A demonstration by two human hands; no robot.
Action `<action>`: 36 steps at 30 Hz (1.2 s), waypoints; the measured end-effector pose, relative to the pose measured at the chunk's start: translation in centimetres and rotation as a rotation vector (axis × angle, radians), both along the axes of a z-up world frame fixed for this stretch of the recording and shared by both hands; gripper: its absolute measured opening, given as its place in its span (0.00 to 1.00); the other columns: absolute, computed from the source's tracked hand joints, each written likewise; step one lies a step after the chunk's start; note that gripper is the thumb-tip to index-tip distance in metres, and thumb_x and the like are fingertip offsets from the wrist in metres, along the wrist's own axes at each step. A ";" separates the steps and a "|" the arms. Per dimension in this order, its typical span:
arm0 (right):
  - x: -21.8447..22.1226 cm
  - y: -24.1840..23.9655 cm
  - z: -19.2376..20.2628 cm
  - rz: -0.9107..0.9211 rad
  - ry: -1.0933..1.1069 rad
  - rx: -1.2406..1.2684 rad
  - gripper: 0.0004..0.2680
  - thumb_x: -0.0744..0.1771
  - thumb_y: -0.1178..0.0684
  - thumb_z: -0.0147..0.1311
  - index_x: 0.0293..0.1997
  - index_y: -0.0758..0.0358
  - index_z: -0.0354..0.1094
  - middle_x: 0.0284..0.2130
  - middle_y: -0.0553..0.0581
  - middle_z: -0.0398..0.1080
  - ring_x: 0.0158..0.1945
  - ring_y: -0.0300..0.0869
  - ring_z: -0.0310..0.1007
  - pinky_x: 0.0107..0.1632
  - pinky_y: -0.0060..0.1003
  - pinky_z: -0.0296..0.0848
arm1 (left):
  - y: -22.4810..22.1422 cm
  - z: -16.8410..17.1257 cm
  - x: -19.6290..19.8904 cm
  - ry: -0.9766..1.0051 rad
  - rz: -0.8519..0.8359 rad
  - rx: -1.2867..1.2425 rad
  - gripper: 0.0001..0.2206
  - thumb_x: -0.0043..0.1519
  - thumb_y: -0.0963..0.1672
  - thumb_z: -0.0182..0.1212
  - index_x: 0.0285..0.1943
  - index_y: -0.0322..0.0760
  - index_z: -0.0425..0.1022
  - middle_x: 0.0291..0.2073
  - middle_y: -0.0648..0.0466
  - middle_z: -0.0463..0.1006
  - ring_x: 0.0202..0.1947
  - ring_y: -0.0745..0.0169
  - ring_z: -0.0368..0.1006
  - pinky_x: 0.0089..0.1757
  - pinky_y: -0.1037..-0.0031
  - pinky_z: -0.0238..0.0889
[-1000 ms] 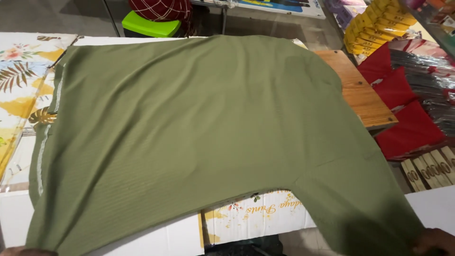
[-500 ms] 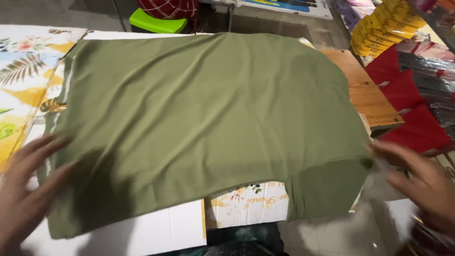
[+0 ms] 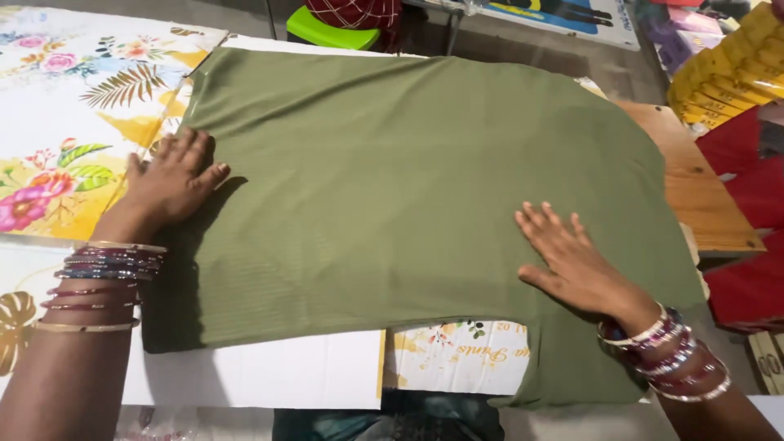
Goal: The person spreads a green shirt flat on a table and smooths it with both hands. They fold the sleeves and sides inward, fold the garment into a compact rectangle, press it flat, then unfold it back open on the table.
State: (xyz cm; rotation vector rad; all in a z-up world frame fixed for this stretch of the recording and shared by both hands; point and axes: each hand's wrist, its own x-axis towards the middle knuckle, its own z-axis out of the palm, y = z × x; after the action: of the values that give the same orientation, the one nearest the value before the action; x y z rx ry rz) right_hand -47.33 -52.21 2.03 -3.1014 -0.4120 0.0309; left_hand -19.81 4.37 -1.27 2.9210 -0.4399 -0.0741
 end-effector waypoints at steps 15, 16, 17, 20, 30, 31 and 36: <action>9.7 13.4 1.1 0.148 0.028 0.011 0.32 0.69 0.31 0.43 0.77 0.60 0.36 0.76 0.62 0.36 0.78 0.56 0.31 0.72 0.62 0.33 | -20.6 3.9 -11.1 -0.109 -0.472 -0.051 0.40 0.62 0.63 0.44 0.79 0.42 0.45 0.77 0.49 0.45 0.76 0.50 0.38 0.66 0.41 0.28; 9.2 11.5 1.2 0.148 0.030 0.010 0.32 0.69 0.31 0.43 0.77 0.60 0.36 0.76 0.62 0.36 0.78 0.56 0.31 0.72 0.62 0.33 | -18.9 4.0 -10.6 -0.108 -0.471 -0.052 0.40 0.62 0.63 0.44 0.79 0.42 0.45 0.77 0.49 0.45 0.76 0.50 0.38 0.66 0.41 0.28; 8.7 9.6 1.4 0.059 0.069 -0.015 0.32 0.68 0.30 0.41 0.77 0.55 0.35 0.77 0.59 0.35 0.79 0.54 0.29 0.72 0.64 0.32 | -17.2 4.0 -10.2 -0.084 -0.419 -0.012 0.40 0.62 0.63 0.42 0.79 0.45 0.44 0.77 0.51 0.43 0.77 0.52 0.35 0.66 0.42 0.27; 7.1 1.9 0.9 -0.116 0.177 -0.021 0.31 0.68 0.30 0.37 0.78 0.48 0.29 0.78 0.54 0.28 0.79 0.51 0.22 0.71 0.67 0.27 | -11.0 3.3 -8.7 -0.030 -0.278 0.065 0.39 0.61 0.64 0.37 0.79 0.53 0.42 0.78 0.55 0.39 0.77 0.57 0.32 0.66 0.42 0.24; -1.0 -21.2 -1.5 -0.752 0.198 0.011 0.33 0.66 0.25 0.25 0.78 0.46 0.23 0.78 0.53 0.23 0.80 0.51 0.16 0.72 0.69 0.25 | 8.7 -5.5 -3.6 -0.541 -0.106 -0.064 0.46 0.66 0.68 0.39 0.80 0.34 0.44 0.75 0.36 0.47 0.79 0.36 0.39 0.70 0.44 0.36; -1.1 -20.6 -1.0 -0.754 0.197 0.012 0.33 0.66 0.25 0.25 0.78 0.46 0.23 0.78 0.53 0.23 0.80 0.51 0.16 0.72 0.69 0.25 | 5.6 -3.4 -5.5 -0.543 -0.108 -0.064 0.46 0.66 0.68 0.39 0.80 0.34 0.44 0.75 0.36 0.47 0.79 0.36 0.39 0.70 0.44 0.36; -0.2 -9.3 -1.1 -0.344 -0.366 0.077 0.26 0.70 0.42 0.44 0.78 0.59 0.44 0.76 0.65 0.47 0.81 0.59 0.42 0.83 0.58 0.43 | -12.9 4.5 -17.2 -0.417 -0.190 0.044 0.50 0.49 0.65 0.56 0.76 0.37 0.50 0.75 0.43 0.52 0.74 0.43 0.44 0.65 0.39 0.32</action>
State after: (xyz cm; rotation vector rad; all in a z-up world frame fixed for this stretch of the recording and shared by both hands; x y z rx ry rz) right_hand -47.54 -61.50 0.90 -3.0470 0.1237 -0.5459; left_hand -36.98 -8.49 3.21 2.9221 -0.7849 0.5129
